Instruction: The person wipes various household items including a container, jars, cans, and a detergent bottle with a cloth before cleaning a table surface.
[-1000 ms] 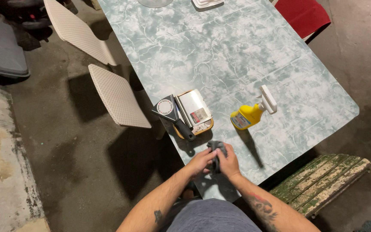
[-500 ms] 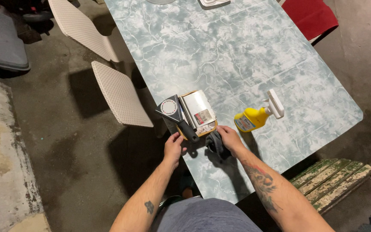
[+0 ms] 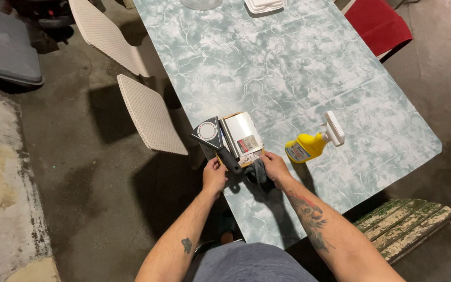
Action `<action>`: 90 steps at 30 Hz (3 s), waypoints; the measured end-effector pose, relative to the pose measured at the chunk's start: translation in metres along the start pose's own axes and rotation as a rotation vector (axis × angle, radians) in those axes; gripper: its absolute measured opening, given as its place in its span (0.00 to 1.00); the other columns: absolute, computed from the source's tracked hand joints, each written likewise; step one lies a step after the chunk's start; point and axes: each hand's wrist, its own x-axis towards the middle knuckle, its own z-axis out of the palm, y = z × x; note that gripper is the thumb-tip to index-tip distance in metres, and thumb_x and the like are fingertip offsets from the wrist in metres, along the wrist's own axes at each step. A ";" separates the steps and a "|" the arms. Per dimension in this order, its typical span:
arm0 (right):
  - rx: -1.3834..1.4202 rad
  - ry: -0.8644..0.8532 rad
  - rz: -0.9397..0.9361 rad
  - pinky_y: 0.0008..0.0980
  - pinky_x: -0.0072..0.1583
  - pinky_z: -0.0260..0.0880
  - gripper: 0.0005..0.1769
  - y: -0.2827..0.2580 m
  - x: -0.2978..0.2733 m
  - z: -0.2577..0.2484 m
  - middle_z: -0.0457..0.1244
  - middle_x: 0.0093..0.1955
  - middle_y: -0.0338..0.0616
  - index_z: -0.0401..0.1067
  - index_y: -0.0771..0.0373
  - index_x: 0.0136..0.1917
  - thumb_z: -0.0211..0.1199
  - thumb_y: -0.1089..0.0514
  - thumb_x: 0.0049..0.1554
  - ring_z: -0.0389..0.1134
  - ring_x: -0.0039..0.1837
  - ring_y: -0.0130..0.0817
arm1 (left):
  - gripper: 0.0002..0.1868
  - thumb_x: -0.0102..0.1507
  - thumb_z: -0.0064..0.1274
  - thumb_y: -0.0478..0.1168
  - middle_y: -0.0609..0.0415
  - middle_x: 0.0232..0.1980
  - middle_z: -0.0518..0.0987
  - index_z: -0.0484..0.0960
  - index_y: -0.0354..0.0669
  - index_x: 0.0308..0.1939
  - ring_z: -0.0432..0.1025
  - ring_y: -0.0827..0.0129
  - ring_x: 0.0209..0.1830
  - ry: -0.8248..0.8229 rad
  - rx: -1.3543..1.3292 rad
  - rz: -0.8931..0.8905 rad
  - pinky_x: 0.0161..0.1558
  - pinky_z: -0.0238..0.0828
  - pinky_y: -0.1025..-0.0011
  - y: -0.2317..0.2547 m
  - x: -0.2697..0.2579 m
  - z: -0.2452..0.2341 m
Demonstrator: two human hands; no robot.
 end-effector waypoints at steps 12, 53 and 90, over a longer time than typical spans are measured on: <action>0.088 -0.060 -0.033 0.28 0.52 0.69 0.20 -0.005 -0.053 -0.013 0.72 0.50 0.44 0.75 0.69 0.63 0.58 0.54 0.63 0.69 0.48 0.26 | 0.21 0.67 0.51 0.41 0.55 0.47 0.81 0.74 0.38 0.63 0.73 0.75 0.37 0.048 0.099 0.100 0.35 0.71 0.75 0.012 -0.071 -0.003; -0.420 -0.996 -0.425 0.30 0.45 0.72 0.23 -0.091 -0.436 0.158 0.72 0.47 0.48 0.75 0.68 0.64 0.55 0.51 0.64 0.70 0.42 0.29 | 0.18 0.58 0.54 0.47 0.46 0.45 0.86 0.84 0.41 0.47 0.81 0.53 0.45 1.339 0.186 0.217 0.46 0.76 0.59 -0.072 -0.543 -0.156; -0.123 -1.263 -0.840 0.30 0.46 0.71 0.20 -0.252 -0.656 0.596 0.72 0.42 0.47 0.78 0.73 0.56 0.56 0.53 0.64 0.70 0.43 0.29 | 0.19 0.62 0.54 0.46 0.46 0.40 0.86 0.83 0.34 0.48 0.82 0.56 0.40 1.892 0.262 0.523 0.42 0.76 0.62 0.052 -0.685 -0.552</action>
